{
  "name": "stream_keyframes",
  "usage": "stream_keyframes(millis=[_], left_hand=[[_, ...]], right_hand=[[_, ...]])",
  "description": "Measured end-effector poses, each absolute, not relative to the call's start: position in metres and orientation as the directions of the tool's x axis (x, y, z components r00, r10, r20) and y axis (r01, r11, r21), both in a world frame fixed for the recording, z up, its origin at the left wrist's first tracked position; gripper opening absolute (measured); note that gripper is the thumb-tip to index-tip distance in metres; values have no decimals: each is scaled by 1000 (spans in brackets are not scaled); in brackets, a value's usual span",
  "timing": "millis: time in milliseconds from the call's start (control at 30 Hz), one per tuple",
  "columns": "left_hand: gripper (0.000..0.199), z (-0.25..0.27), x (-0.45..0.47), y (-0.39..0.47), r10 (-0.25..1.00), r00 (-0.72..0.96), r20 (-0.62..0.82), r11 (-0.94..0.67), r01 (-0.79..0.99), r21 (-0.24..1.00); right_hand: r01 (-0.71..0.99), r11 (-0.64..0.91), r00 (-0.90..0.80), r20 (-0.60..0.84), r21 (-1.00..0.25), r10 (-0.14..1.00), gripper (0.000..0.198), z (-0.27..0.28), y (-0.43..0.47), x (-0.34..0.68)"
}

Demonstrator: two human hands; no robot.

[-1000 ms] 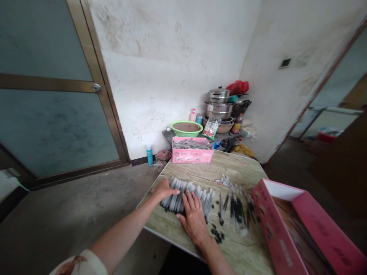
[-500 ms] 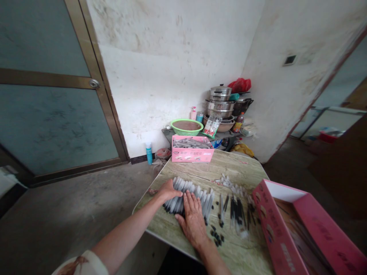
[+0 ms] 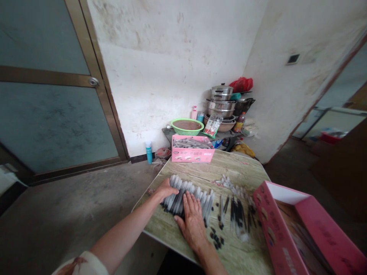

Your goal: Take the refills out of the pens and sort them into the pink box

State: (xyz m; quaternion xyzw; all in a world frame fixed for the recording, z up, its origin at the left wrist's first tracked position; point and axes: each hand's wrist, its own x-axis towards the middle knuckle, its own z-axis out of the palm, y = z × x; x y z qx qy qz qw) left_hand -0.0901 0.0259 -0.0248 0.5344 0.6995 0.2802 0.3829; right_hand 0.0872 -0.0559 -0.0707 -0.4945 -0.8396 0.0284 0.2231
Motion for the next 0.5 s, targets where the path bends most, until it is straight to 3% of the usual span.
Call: stream_keyframes(millis=[167,500], left_hand=[[34,-25,-101,30,952,-117,-283,306,423,853],[26,-27,-113,35,913,-127,-388,407,359,840]], right_hand=[[806,518,-399,383,-287,833,73,-75,-56,88],[820,518,-397,410,-243,821,72,-75,-57,88]])
